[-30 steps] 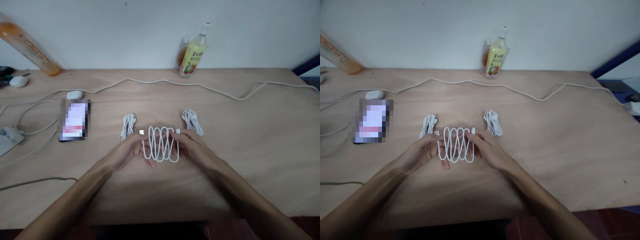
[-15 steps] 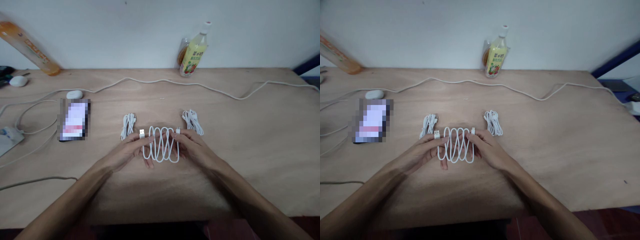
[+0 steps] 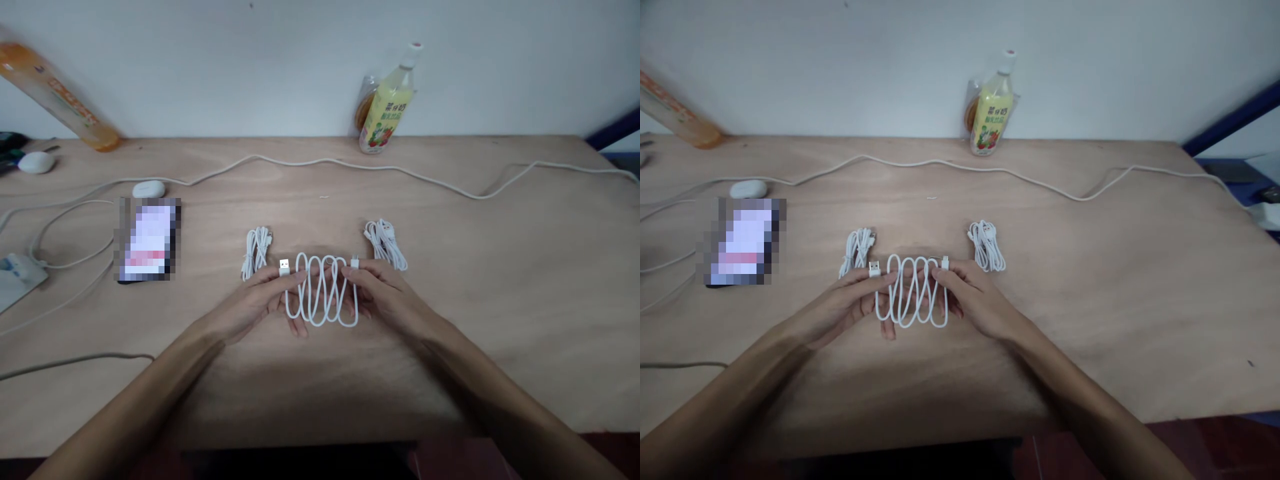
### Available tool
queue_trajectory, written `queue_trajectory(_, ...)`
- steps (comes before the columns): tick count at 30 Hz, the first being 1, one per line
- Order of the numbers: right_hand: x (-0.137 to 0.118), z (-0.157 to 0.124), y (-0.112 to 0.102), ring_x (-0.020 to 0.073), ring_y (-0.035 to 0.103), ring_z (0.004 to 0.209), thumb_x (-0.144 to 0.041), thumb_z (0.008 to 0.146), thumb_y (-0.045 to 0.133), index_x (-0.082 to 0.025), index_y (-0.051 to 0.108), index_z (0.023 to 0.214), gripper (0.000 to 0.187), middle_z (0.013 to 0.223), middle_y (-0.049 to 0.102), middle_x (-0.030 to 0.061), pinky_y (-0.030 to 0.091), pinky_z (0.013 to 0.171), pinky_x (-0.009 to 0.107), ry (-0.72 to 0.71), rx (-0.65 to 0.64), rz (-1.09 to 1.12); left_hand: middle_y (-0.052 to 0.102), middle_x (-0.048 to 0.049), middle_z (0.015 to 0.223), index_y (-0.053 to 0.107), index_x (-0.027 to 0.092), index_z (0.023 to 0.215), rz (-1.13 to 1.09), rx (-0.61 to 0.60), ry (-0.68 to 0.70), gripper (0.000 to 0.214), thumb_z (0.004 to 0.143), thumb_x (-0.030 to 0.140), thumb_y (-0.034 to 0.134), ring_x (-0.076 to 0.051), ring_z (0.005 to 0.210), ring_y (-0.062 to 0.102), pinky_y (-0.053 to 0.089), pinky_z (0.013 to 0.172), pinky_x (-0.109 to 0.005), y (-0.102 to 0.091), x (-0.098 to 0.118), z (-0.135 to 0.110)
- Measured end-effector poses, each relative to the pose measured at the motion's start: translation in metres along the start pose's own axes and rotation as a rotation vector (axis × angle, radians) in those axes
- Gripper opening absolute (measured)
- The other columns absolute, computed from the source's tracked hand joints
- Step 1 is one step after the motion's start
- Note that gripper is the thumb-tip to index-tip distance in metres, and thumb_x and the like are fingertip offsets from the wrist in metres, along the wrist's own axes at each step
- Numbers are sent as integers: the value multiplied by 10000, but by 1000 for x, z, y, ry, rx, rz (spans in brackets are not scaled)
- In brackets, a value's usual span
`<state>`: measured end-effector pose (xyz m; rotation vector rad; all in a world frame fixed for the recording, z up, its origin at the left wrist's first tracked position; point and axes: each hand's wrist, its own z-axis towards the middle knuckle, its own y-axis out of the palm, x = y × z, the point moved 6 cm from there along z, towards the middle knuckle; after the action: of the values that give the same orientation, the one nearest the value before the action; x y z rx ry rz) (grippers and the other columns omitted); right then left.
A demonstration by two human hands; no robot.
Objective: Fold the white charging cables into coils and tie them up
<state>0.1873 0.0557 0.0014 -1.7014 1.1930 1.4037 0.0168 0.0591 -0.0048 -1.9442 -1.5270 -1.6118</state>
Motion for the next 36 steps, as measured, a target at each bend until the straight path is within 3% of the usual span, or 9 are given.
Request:
queue_trajectory(12, 1, -1, 0, 127, 431, 586, -607, 1005, 676, -210, 622, 753, 474, 664, 522, -27, 318, 522, 282, -3, -6, 53, 806, -102, 868, 844, 95, 1032, -16, -2, 5, 288, 1030, 367, 749, -188, 664, 758, 689, 619, -320, -1, 0, 1)
queue_trajectory(20, 0, 1, 1, 131, 442, 593, -559, 1015, 649, -211, 623, 766, 429, 678, 529, -24, 316, 521, 290, -15, -25, 71, 781, -70, 804, 858, 105, 990, -31, -6, 6, 297, 1018, 386, 769, -185, 641, 762, 695, 620, -309, -1, -2, 1)
queue_trajectory(31, 5, 5, 9, 126, 422, 582, -676, 1016, 645, -217, 621, 800, 508, 680, 525, -34, 314, 523, 292, -49, -48, 120, 805, -124, 928, 867, 99, 987, -4, 3, 7, 362, 966, 457, 819, -182, 699, 725, 690, 602, -313, -3, 0, 3)
queue_trajectory(36, 6, 5, 9, 129, 432, 578, -738, 1016, 615, -221, 622, 832, 548, 687, 534, -33, 339, 526, 294, -70, -44, 107, 789, -112, 906, 872, 115, 1080, -12, 28, 25, 380, 933, 464, 850, -191, 718, 714, 679, 583, -317, -4, 2, 2)
